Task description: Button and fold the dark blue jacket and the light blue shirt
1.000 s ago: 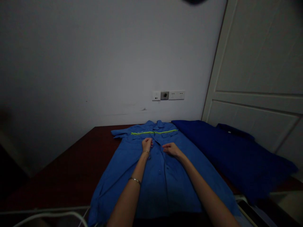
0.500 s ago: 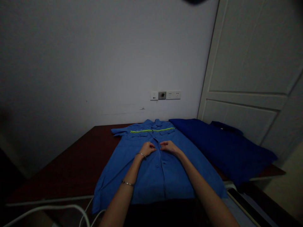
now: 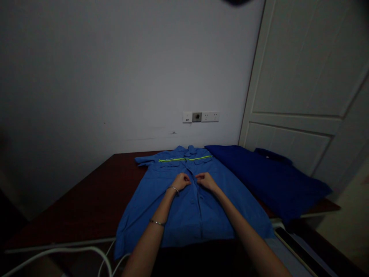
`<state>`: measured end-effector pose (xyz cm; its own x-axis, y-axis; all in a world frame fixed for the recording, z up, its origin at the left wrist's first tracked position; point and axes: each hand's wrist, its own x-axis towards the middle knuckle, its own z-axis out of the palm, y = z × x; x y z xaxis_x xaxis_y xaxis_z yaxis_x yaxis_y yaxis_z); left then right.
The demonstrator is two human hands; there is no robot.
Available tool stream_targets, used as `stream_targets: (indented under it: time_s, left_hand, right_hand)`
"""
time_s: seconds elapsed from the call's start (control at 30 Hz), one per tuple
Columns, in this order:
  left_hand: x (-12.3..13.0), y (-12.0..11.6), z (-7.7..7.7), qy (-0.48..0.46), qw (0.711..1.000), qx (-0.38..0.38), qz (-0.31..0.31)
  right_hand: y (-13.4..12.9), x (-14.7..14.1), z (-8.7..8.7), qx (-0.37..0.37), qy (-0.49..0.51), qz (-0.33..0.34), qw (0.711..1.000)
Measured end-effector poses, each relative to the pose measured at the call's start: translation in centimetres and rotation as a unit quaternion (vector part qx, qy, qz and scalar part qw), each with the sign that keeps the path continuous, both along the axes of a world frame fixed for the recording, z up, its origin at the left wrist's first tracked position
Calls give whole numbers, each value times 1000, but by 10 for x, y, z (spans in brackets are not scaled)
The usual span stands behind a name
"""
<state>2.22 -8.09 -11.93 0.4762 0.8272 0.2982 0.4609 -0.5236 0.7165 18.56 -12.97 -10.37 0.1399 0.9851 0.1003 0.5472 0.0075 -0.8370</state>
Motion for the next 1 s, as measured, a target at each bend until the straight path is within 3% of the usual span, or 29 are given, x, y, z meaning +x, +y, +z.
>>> stream_targets:
  time_s: [0.23, 0.43, 0.73, 1.0]
  left_hand:
    - [2, -2, 3, 12, 1000, -24, 7]
    - [1, -11, 12, 7, 995, 90, 32]
    - [-1, -14, 12, -11, 994, 109, -10]
    - [1, -14, 11, -3, 996, 89, 6]
  right_hand:
    - [7, -7, 13, 8, 70, -13, 997]
    - [10, -6, 9, 8, 102, -9, 995]
    - [5, 3, 8, 4, 331, -15, 943]
    - [3, -2, 7, -2, 272, 10, 962]
